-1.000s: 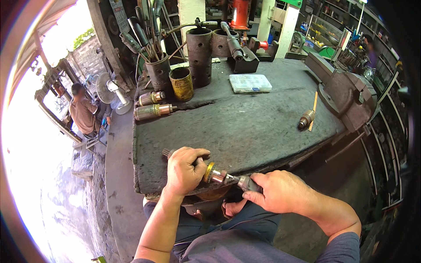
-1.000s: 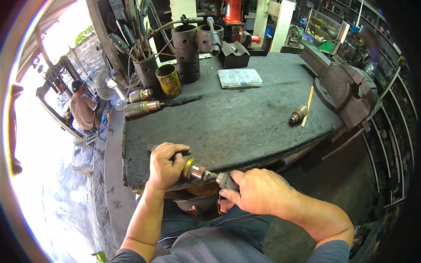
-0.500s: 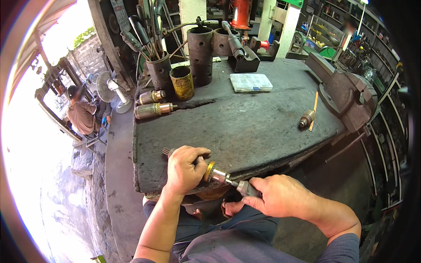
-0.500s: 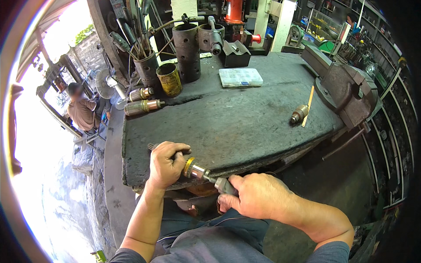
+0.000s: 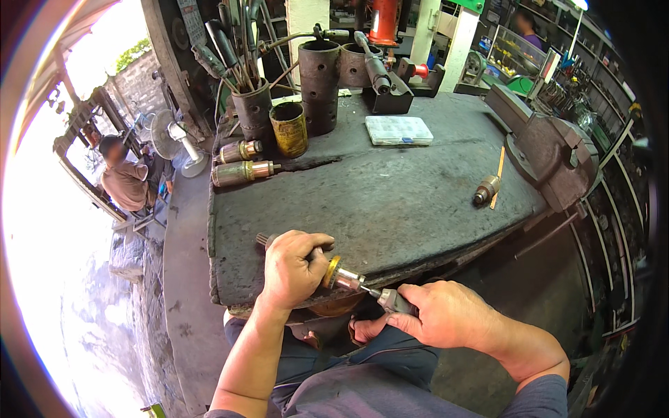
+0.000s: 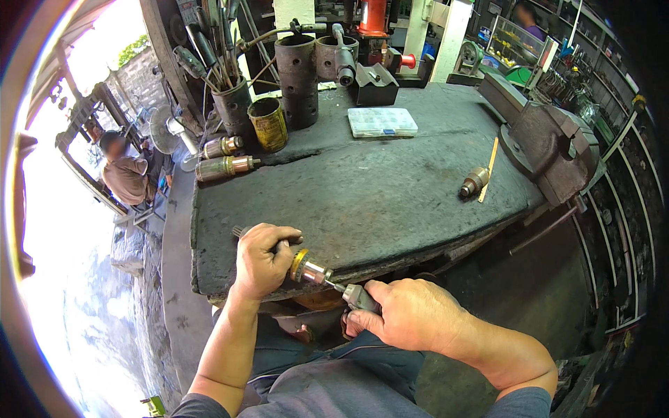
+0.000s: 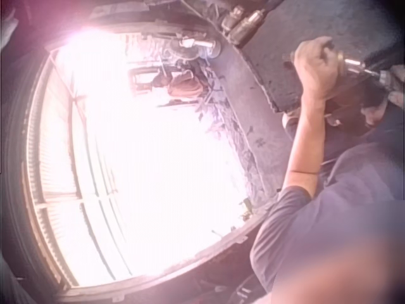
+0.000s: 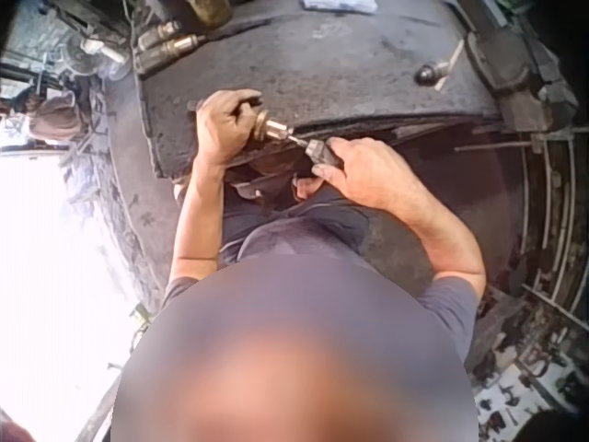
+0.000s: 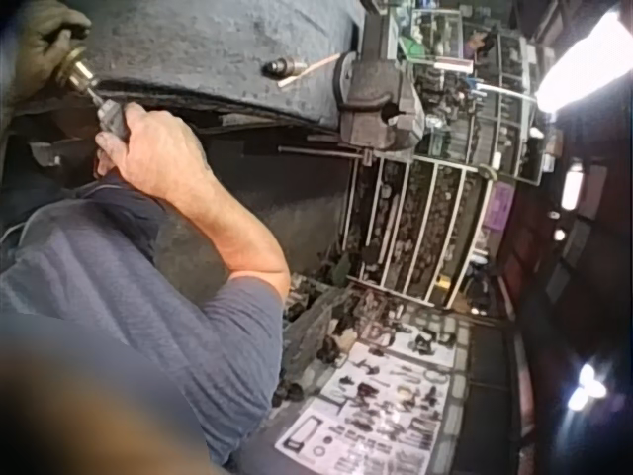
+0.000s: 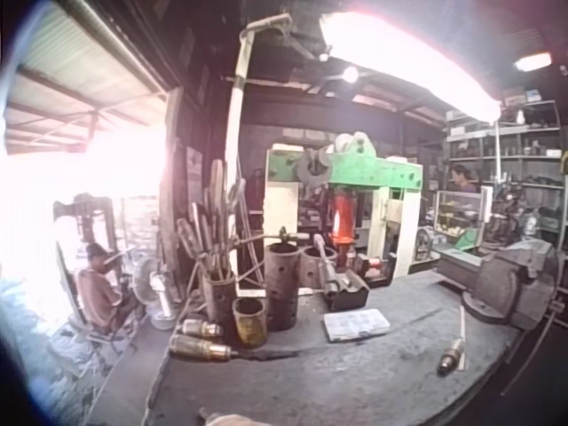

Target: The person uses a handheld rotary tool to grind the surface of cylindrical metal parts on a workbench. They hold each part with one hand and apply the tool with the other, rotating the part to treat different areas. After finishing, they place the parts on the bench and briefly walk to a shelf.

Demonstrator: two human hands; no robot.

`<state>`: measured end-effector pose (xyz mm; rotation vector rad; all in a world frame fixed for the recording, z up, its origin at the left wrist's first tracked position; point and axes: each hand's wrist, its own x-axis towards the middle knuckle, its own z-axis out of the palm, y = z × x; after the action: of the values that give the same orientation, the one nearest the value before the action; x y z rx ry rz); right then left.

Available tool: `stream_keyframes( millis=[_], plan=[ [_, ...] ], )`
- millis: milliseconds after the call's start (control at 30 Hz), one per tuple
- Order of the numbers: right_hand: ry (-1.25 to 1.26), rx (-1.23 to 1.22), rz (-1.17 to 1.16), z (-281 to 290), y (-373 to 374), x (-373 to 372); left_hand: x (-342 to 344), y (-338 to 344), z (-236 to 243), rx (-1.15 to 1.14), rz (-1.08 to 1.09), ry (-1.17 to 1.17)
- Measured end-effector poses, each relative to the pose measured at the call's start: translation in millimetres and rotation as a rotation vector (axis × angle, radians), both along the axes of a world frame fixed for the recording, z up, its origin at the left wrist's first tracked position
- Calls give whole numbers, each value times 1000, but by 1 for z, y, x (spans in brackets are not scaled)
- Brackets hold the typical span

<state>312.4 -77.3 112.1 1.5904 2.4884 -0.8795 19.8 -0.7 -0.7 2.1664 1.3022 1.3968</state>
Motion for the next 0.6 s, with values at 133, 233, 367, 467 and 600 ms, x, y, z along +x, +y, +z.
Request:
stream_keyframes(
  millis=[133,233,367,467,600],
  plan=[
    [-14,103,-69,-2,1,0,0,1,-1,-9,-2,0],
    [-7,44,-19,-2,-1,-1,0,1,-1,0,-1,1],
    [3,70,-37,0,-1,-2,0,2,-1,-2,1,0],
    [-19,73,-26,1,0,-3,0,1,0,-6,-2,-8],
    [-38,67,19,1,1,-7,0,1,0,14,-1,6]
  ],
)
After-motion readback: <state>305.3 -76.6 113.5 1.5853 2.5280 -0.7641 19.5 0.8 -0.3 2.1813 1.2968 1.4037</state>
